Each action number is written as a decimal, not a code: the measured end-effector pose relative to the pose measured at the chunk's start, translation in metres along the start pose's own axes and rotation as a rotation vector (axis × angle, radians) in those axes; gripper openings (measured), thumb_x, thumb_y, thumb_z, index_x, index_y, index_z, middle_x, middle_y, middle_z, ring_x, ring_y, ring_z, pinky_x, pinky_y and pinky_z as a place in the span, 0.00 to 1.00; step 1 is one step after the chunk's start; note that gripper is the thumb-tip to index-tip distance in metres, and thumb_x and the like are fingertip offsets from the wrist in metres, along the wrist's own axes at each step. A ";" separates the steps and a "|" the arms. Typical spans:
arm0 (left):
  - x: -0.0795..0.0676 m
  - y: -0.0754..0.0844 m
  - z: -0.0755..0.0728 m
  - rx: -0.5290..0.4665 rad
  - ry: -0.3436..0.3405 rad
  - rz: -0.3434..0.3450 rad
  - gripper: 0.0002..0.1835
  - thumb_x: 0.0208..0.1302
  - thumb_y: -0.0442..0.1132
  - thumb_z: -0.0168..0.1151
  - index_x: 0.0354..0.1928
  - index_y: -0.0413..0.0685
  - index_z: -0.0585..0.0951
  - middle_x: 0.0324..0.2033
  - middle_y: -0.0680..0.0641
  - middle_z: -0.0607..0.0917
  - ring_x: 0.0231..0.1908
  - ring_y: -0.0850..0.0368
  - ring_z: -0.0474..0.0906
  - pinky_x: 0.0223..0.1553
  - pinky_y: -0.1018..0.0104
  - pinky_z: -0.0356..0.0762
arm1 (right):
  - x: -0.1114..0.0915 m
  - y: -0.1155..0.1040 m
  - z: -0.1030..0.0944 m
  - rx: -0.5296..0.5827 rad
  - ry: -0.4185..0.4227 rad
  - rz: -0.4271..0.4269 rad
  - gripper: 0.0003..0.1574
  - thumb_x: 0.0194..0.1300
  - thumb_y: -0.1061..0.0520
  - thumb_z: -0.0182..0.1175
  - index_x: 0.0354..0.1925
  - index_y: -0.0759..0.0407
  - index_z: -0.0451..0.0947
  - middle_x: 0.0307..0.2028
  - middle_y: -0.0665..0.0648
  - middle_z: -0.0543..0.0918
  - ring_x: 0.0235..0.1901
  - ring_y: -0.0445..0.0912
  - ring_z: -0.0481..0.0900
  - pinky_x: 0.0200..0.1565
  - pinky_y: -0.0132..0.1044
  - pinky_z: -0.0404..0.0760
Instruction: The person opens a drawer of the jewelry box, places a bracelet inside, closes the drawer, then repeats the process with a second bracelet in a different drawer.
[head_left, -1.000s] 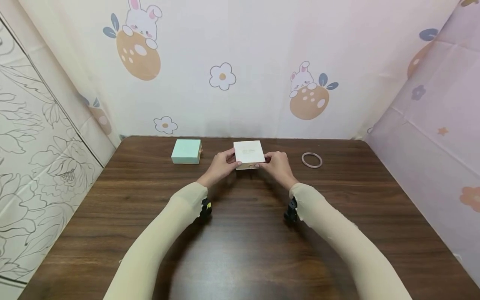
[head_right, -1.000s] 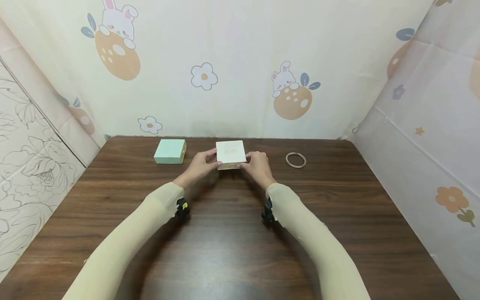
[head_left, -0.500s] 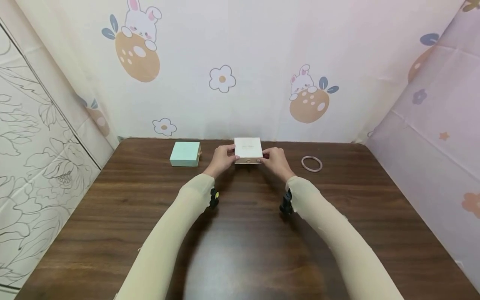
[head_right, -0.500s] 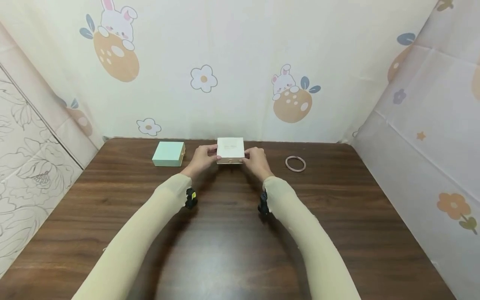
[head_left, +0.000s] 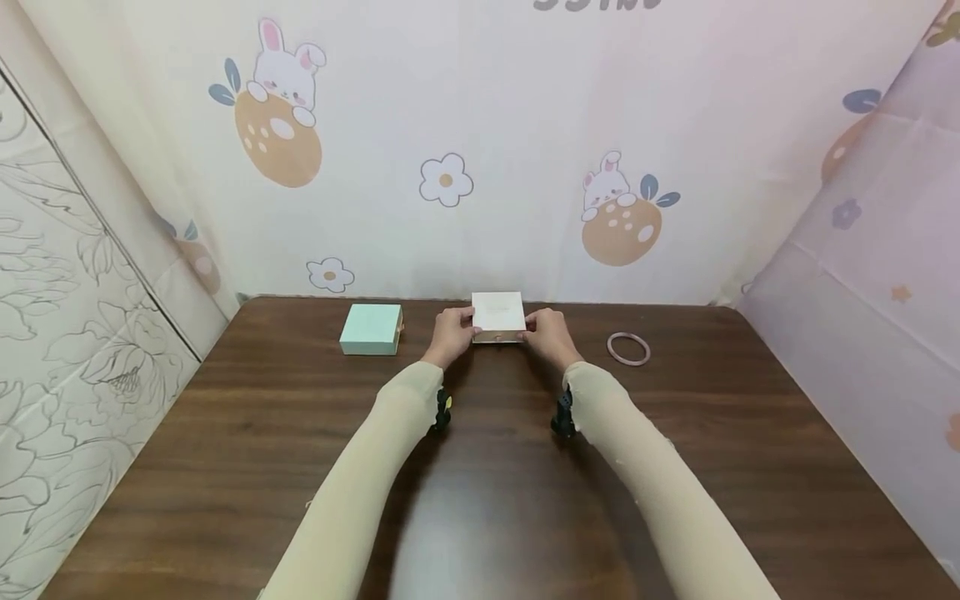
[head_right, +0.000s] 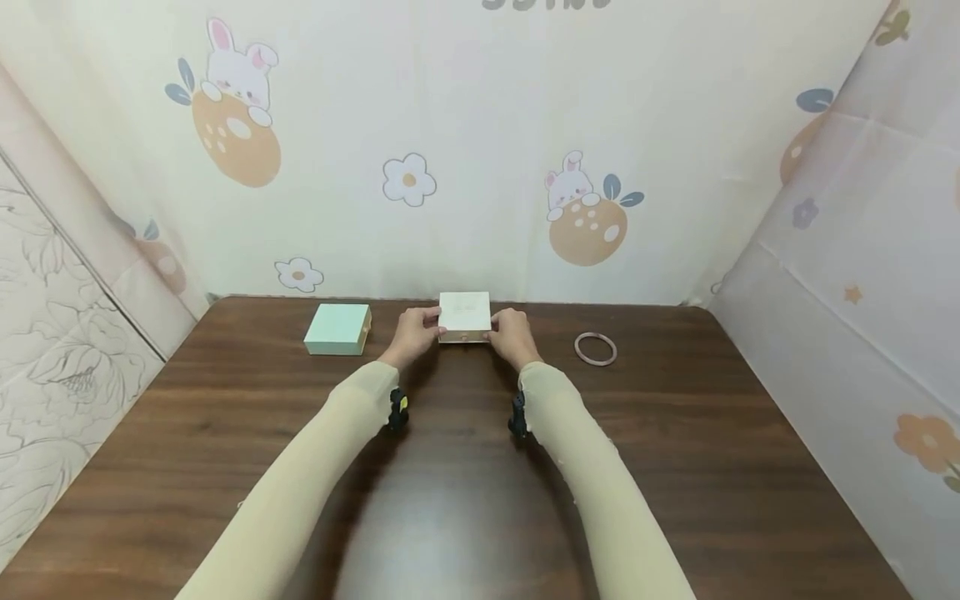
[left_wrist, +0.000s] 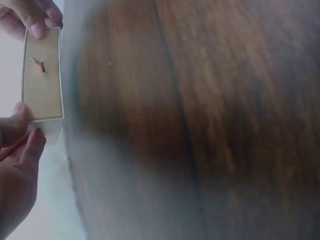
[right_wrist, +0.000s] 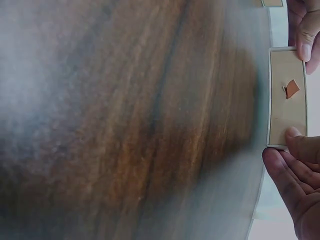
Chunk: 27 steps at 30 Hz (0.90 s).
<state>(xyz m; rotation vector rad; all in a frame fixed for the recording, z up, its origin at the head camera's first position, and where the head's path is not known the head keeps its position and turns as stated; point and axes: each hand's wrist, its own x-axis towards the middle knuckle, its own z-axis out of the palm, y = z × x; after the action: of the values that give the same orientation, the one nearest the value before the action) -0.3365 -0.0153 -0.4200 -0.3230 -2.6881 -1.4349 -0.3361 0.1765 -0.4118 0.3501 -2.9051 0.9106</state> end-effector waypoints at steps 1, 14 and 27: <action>-0.001 -0.002 0.002 0.014 0.005 0.002 0.22 0.60 0.27 0.63 0.58 0.33 0.76 0.52 0.38 0.80 0.53 0.51 0.76 0.50 0.61 0.74 | 0.000 0.002 0.002 -0.006 -0.007 0.004 0.09 0.60 0.64 0.65 0.39 0.69 0.85 0.32 0.62 0.85 0.29 0.47 0.78 0.32 0.38 0.75; 0.005 -0.006 0.007 0.011 -0.010 -0.001 0.02 0.62 0.25 0.61 0.35 0.35 0.79 0.26 0.43 0.76 0.30 0.54 0.64 0.34 0.66 0.63 | 0.005 0.007 0.012 -0.027 -0.004 0.034 0.05 0.61 0.64 0.64 0.34 0.66 0.85 0.25 0.58 0.84 0.22 0.45 0.69 0.26 0.34 0.67; 0.010 -0.007 0.008 0.037 -0.013 -0.059 0.14 0.64 0.27 0.60 0.52 0.35 0.79 0.48 0.38 0.81 0.44 0.54 0.70 0.44 0.65 0.67 | 0.011 0.004 0.010 -0.018 -0.032 0.056 0.07 0.62 0.64 0.64 0.37 0.68 0.85 0.30 0.61 0.85 0.26 0.46 0.73 0.29 0.34 0.70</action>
<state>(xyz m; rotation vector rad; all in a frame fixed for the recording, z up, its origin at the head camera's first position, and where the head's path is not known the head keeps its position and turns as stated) -0.3481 -0.0112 -0.4286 -0.2533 -2.7525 -1.4013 -0.3479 0.1719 -0.4210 0.2855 -2.9642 0.8936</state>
